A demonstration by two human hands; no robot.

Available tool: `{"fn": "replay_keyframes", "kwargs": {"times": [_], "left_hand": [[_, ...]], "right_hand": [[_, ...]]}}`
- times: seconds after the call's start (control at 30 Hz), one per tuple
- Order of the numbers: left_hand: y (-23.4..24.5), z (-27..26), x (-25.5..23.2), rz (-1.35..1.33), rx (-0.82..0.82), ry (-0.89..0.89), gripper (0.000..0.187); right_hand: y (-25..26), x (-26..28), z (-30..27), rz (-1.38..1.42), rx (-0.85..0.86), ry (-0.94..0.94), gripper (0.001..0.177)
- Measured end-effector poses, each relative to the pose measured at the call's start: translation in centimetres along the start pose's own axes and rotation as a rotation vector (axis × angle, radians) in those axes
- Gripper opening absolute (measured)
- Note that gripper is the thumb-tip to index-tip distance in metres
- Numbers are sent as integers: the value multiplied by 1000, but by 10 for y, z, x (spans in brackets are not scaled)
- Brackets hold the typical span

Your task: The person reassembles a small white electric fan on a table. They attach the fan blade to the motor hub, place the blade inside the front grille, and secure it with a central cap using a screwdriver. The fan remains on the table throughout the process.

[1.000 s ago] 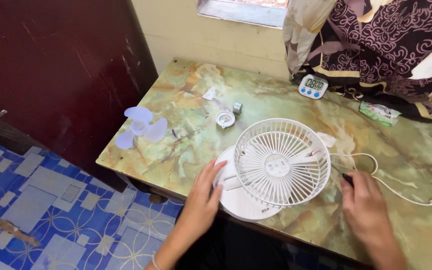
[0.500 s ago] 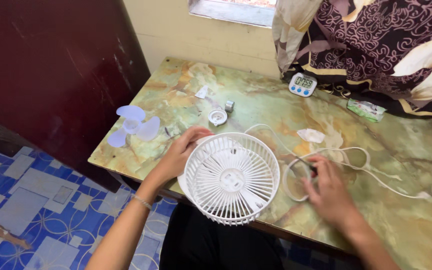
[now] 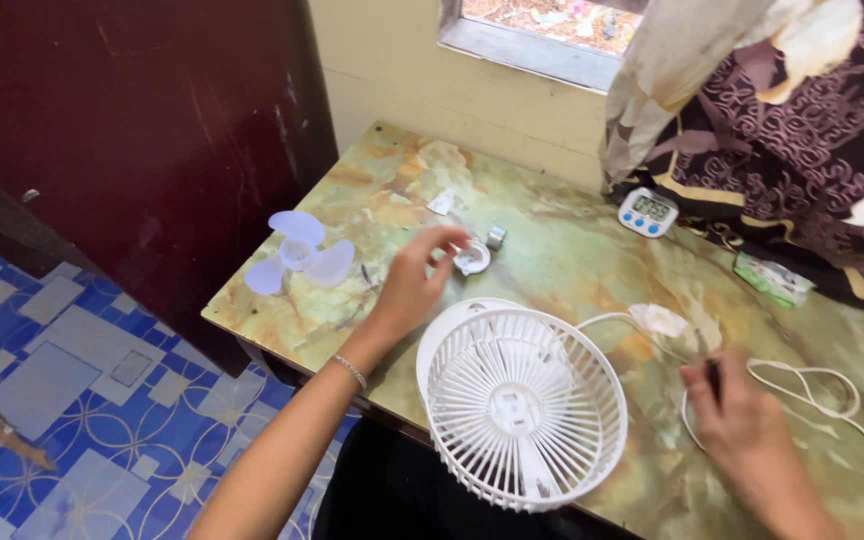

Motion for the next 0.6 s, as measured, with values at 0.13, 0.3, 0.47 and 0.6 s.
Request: {"fn": "replay_keyframes", "kwargs": {"times": [0.13,0.3,0.47,0.6], "left_hand": [[55,-2,19,64,-322,157,26],[119,-21,13,351,-484,123,26],[163,-36,17,612,-490,138,23],[163,-36,23,664,-412,176,22]], "right_hand": [[-33,36,-4,-144,21,290,21],[-51,37,13,-340,-146,495,25],[-63,18,38,-403,-166,536,31],[-70,17,53,-424,-47,502,26]]}}
Point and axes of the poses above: each hand's wrist, its own z-axis towards the middle knuckle, its own y-axis out of the back of the hand, x = y × z, the point moved 7 cm from there along z, towards the middle knuckle, and after that the axes turned 4 degrees about -y, right-handed, at the moved point
